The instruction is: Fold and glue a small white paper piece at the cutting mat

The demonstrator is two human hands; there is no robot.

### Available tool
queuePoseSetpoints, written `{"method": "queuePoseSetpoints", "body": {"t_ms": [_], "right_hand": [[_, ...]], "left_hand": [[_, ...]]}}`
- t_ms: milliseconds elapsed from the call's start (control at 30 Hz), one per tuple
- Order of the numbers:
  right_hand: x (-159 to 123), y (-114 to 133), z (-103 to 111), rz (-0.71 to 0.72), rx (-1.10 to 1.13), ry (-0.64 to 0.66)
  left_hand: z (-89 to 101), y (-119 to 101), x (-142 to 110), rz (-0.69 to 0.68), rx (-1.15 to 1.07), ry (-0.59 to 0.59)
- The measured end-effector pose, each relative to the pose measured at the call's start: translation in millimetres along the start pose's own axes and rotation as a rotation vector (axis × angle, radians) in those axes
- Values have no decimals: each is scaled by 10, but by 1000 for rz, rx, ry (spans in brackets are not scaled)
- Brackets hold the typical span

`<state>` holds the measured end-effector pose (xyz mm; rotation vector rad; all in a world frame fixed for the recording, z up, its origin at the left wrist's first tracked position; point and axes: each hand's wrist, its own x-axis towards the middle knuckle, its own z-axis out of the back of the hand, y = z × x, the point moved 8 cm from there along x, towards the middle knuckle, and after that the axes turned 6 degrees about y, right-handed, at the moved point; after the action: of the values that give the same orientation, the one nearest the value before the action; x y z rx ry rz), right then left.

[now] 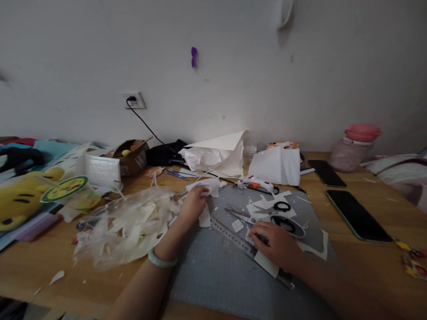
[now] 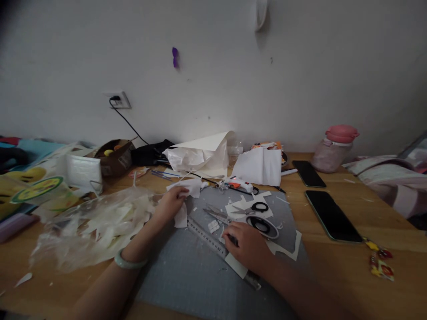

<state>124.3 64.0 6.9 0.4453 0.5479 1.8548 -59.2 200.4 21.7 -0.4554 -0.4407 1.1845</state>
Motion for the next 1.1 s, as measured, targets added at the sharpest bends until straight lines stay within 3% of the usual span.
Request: {"method": "queuePoseSetpoints", "body": {"t_ms": [233, 467, 833, 1100], "right_hand": [[2, 16, 7, 3, -9, 9], [4, 19, 11, 5, -32, 3], [-6, 25, 12, 34, -41, -8], [5, 22, 0, 33, -49, 6]], "left_hand": [[116, -114, -37, -167, 104, -230], [40, -199, -45, -263, -78, -151], [-99, -107, -9, -125, -224, -13], [48, -146, -35, -227, -142, -171]]}}
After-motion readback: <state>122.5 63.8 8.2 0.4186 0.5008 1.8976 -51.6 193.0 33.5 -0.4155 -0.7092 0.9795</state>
